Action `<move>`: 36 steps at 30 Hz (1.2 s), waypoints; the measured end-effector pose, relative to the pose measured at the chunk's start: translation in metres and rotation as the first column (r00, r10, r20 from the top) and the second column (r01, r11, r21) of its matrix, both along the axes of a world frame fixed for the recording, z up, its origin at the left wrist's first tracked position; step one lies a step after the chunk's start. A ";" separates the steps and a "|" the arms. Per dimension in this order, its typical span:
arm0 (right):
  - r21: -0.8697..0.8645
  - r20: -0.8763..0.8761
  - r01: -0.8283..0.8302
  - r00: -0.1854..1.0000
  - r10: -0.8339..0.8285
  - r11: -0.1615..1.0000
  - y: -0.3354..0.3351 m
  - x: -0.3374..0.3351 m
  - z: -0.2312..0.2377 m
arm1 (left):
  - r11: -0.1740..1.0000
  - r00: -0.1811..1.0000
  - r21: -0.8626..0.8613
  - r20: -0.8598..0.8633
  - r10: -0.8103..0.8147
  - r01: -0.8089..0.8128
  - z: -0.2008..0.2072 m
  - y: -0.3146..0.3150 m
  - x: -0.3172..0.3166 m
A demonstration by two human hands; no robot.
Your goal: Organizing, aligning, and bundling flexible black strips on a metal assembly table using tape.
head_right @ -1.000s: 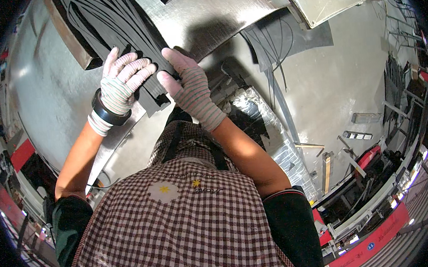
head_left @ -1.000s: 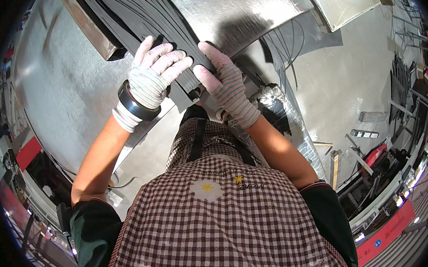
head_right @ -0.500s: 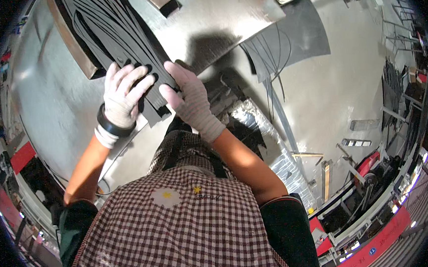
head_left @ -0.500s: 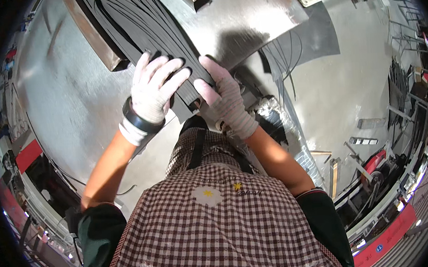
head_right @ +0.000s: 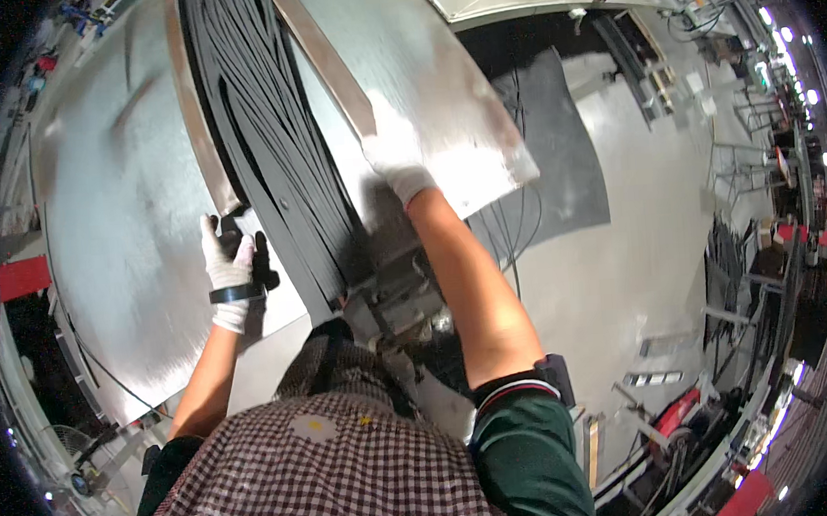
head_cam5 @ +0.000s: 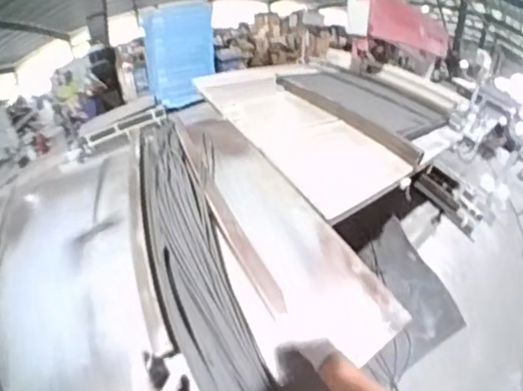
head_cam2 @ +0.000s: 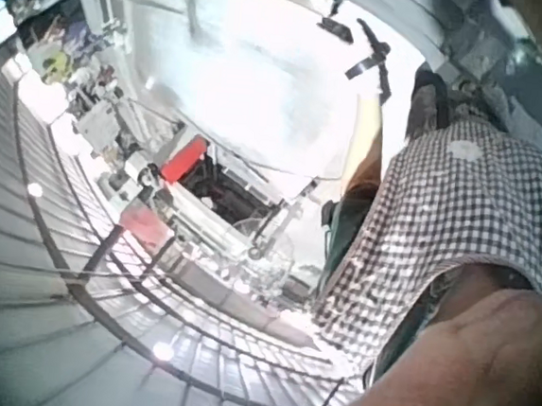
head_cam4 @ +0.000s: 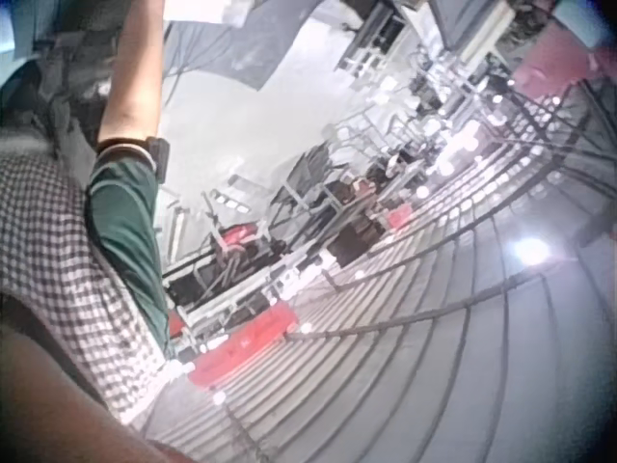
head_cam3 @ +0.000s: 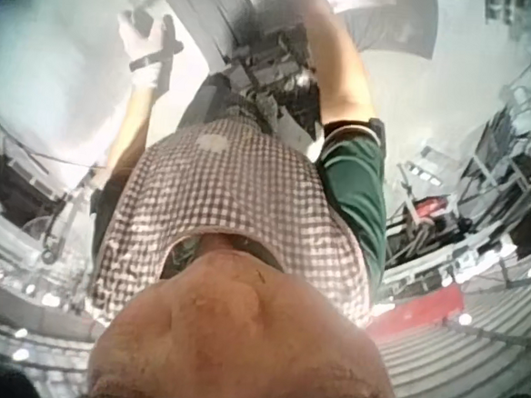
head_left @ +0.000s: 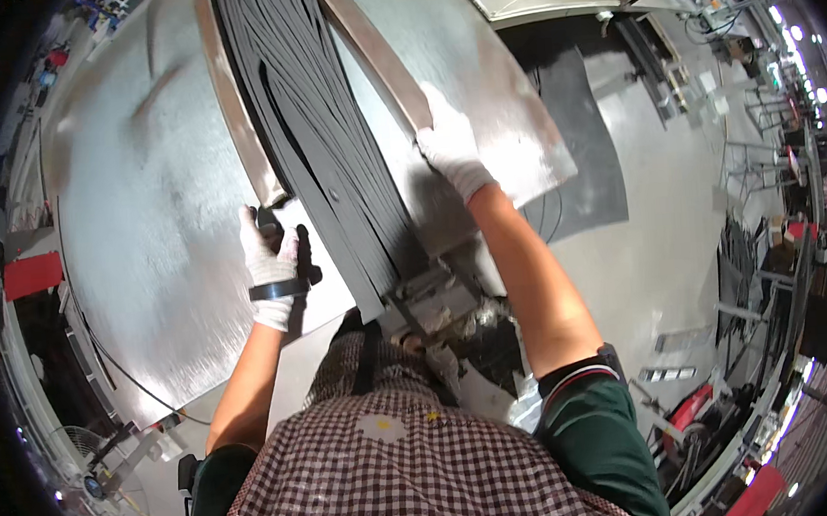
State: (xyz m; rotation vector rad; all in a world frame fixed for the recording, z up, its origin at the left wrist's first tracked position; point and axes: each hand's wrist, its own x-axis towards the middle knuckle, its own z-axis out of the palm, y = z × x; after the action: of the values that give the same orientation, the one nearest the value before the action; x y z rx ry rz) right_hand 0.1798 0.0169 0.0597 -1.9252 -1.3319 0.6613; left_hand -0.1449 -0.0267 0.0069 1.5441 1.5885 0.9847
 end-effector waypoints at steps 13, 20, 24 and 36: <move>0.129 0.186 -0.175 0.971 0.150 0.976 -0.137 -0.029 -0.032 | 0.994 0.976 0.035 -0.196 -0.099 0.108 0.010 0.038 0.004; -0.124 -0.312 -0.234 0.932 0.186 0.964 -0.178 -0.008 0.007 | 0.962 0.919 -0.184 -0.305 -0.250 0.200 0.022 -0.081 0.004; -0.100 -0.579 -0.400 0.768 0.274 0.911 -0.133 0.011 0.034 | 0.953 0.946 -0.065 -0.118 -0.301 0.295 0.000 -0.101 0.000; -0.213 -0.375 -0.369 0.886 0.273 0.905 0.007 -0.045 0.005 | 0.900 0.890 0.103 -0.234 -0.392 0.423 0.045 -0.010 0.013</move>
State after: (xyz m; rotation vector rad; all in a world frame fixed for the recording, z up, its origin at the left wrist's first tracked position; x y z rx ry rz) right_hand 0.1344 0.0235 0.0643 -1.7016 -1.4045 1.3492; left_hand -0.1322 -0.0365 0.0521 2.0419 1.2595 0.7370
